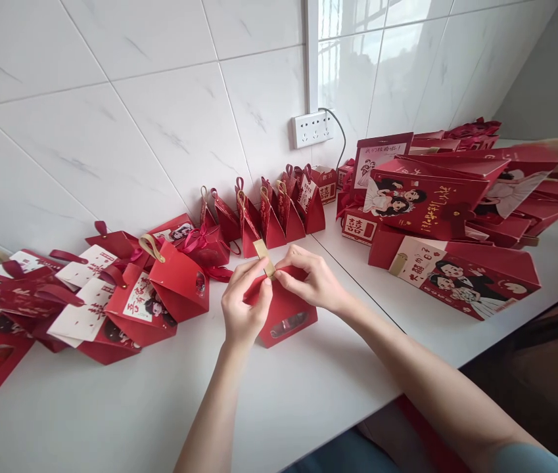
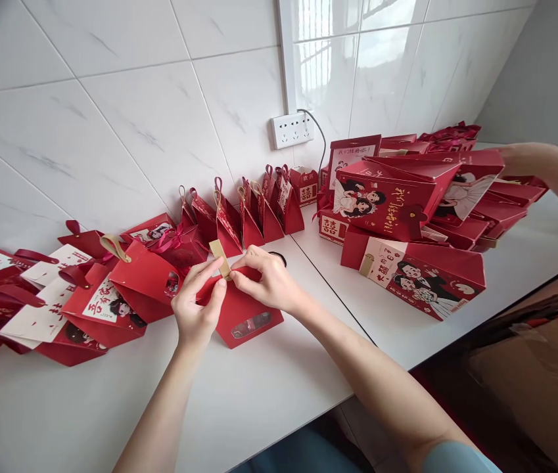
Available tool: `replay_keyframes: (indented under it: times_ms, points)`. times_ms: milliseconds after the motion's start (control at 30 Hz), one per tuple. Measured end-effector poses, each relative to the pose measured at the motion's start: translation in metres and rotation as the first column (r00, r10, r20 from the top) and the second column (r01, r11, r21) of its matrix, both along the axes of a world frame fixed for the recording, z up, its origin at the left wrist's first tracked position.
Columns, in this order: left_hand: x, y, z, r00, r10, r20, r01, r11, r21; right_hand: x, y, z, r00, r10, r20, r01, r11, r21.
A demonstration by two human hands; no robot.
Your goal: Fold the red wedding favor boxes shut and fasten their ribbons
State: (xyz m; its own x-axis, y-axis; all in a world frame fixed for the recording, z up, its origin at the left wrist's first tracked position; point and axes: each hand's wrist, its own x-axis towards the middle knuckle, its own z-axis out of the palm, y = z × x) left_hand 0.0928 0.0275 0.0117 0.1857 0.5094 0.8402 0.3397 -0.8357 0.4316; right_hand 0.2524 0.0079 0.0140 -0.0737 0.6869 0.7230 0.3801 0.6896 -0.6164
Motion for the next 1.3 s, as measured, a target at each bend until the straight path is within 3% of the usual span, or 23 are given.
replay_keyframes:
  times_ms: [433,733,967,1300]
  points:
    - [0.0013,-0.0033,0.0016,0.998,-0.033,0.06,0.04,0.993,-0.109,0.0012,0.0002,0.0033,0.999,0.013,0.029,-0.013,1.0,-0.003]
    - [0.0015,-0.003,0.0013,0.998,-0.018,0.052,0.022,0.995,-0.093,0.0019,-0.0002,0.0016,0.999,0.004,0.05,-0.005,1.0,0.004]
    - [0.0021,-0.0025,0.0011,0.999,-0.015,0.052,0.019,0.996,-0.082,-0.0013,-0.0016,0.0032,1.0,-0.004,0.0,0.004,0.997,-0.073]
    - [0.0018,-0.0054,0.0013,0.997,-0.022,0.079,0.03,0.994,-0.104,-0.0011,-0.0017,0.0022,1.0,0.017,-0.02,-0.018,0.999,-0.038]
